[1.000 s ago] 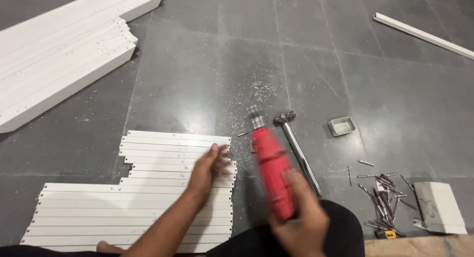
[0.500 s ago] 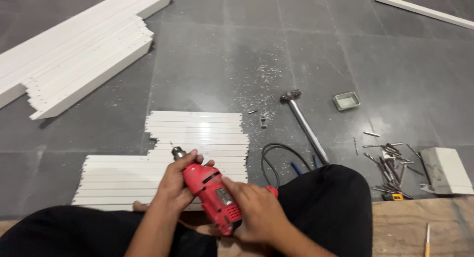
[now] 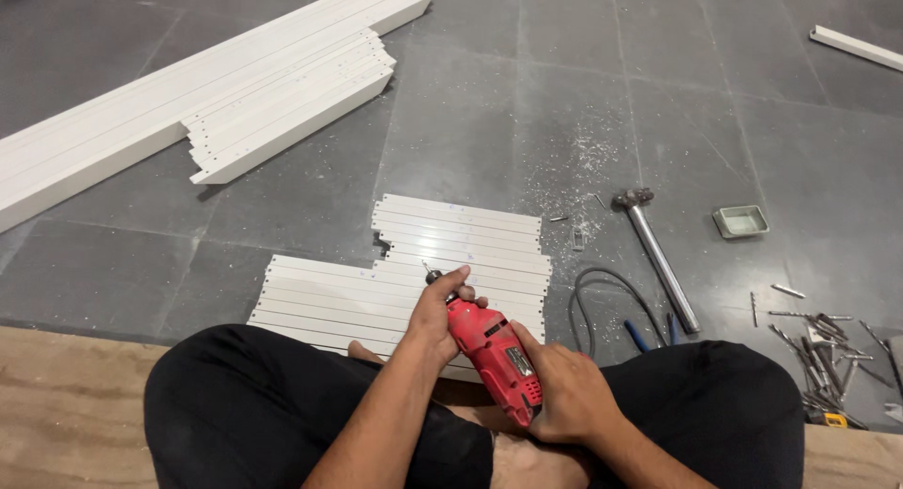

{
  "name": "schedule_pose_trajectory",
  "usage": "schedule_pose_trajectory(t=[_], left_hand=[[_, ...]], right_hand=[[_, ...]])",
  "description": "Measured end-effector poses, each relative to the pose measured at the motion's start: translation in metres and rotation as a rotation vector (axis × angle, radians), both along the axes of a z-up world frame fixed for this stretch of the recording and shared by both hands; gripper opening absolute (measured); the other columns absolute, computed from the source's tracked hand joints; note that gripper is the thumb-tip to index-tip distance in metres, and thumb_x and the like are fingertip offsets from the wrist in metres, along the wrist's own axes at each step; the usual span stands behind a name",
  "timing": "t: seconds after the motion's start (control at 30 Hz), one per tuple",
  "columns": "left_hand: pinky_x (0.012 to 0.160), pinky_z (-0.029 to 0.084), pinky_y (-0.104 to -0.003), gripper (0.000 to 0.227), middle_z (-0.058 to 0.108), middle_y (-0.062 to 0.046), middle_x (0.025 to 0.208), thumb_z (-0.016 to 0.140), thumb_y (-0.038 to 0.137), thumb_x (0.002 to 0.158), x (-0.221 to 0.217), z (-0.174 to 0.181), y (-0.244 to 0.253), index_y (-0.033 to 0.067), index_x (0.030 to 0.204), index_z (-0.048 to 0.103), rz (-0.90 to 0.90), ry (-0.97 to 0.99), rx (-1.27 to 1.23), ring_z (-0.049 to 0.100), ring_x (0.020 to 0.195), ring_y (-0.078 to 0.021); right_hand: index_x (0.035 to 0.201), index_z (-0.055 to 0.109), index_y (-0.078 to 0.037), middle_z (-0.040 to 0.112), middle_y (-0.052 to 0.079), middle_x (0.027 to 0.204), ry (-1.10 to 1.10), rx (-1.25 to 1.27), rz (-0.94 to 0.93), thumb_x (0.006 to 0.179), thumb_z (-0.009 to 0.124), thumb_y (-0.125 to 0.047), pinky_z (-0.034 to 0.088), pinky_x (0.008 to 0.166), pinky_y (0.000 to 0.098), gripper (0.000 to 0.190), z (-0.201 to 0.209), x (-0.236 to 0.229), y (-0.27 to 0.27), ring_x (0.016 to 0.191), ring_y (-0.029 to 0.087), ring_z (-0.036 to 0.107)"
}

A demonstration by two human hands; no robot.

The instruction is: The person uses a red power drill to drive screws into pre-drilled holes on stacked white metal frame pieces. They periodically swap drill bits and handle small metal fasteners, then continue drilling into additional frame pieces.

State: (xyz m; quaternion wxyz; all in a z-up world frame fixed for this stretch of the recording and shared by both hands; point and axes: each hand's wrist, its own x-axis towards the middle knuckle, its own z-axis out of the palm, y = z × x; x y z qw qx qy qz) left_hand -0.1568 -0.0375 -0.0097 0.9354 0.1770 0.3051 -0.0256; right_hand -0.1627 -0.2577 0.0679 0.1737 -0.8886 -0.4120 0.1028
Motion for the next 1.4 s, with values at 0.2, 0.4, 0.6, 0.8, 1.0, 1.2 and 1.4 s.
schedule_pose_trajectory(t=[0.2, 0.4, 0.6, 0.8, 1.0, 1.2, 1.4], left_hand=[[0.070, 0.058, -0.044, 0.022, 0.056, -0.001, 0.064, 0.073, 0.019, 0.087, 0.003, 0.005, 0.001, 0.0131, 0.082, 0.052, 0.041, -0.072, -0.120, 0.061, 0.066, -0.0209], [0.068, 0.057, -0.045, 0.020, 0.056, -0.001, 0.064, 0.071, 0.018, 0.087, 0.007, 0.003, 0.000, 0.0129, 0.081, 0.053, 0.066, -0.045, -0.123, 0.060, 0.065, -0.0211], [0.068, 0.057, -0.046, 0.020, 0.056, -0.001, 0.064, 0.071, 0.018, 0.087, 0.010, -0.004, 0.002, 0.0130, 0.082, 0.052, 0.073, -0.031, -0.119, 0.059, 0.064, -0.0208], [0.067, 0.056, -0.043, 0.020, 0.056, -0.001, 0.064, 0.070, 0.019, 0.088, 0.013, -0.007, 0.004, 0.0120, 0.083, 0.052, 0.070, -0.020, -0.093, 0.061, 0.065, -0.0205], [0.066, 0.056, -0.042, 0.019, 0.056, -0.001, 0.064, 0.070, 0.018, 0.086, 0.015, -0.005, 0.005, 0.0142, 0.081, 0.052, 0.059, -0.031, -0.094, 0.060, 0.064, -0.0203], [0.067, 0.058, -0.047, 0.023, 0.054, -0.001, 0.063, 0.070, 0.019, 0.086, 0.012, -0.005, 0.002, 0.0132, 0.078, 0.049, 0.086, 0.013, -0.077, 0.060, 0.065, -0.0204], [0.069, 0.055, -0.043, 0.026, 0.058, -0.001, 0.067, 0.075, 0.028, 0.087, 0.012, -0.005, 0.000, 0.0135, 0.081, 0.054, 0.068, 0.029, -0.046, 0.062, 0.069, -0.0212]], right_hand=[[0.153, 0.035, -0.010, 0.072, 0.015, 0.098, 0.096, 0.085, -0.034, 0.058, 0.084, -0.028, 0.057, 0.073, 0.0438, 0.108, -0.007, 0.005, -0.002, 0.087, 0.034, 0.071], [0.153, 0.032, -0.010, 0.071, 0.017, 0.099, 0.064, 0.118, 0.010, 0.057, 0.084, -0.026, 0.057, 0.072, 0.0456, 0.111, -0.014, 0.009, -0.003, 0.088, 0.037, 0.070], [0.154, 0.030, -0.011, 0.069, 0.014, 0.086, 0.069, 0.058, -0.012, 0.057, 0.083, -0.024, 0.056, 0.066, 0.0457, 0.111, -0.018, 0.010, -0.002, 0.080, 0.035, 0.069], [0.159, 0.028, -0.013, 0.068, 0.014, 0.080, 0.054, 0.016, -0.023, 0.059, 0.085, -0.026, 0.055, 0.064, 0.0466, 0.116, -0.022, 0.011, 0.001, 0.076, 0.036, 0.069], [0.154, 0.029, -0.009, 0.068, 0.016, 0.081, 0.052, 0.070, -0.020, 0.057, 0.084, -0.025, 0.055, 0.064, 0.0479, 0.112, -0.019, 0.009, 0.002, 0.076, 0.037, 0.069], [0.150, 0.041, -0.017, 0.071, 0.018, 0.082, 0.150, 0.081, -0.103, 0.061, 0.082, -0.025, 0.057, 0.068, 0.0482, 0.098, -0.015, 0.009, 0.004, 0.077, 0.040, 0.071], [0.155, 0.038, -0.016, 0.070, 0.018, 0.087, 0.139, 0.032, -0.146, 0.064, 0.083, -0.024, 0.056, 0.072, 0.0474, 0.102, -0.015, 0.006, 0.004, 0.082, 0.038, 0.069]])
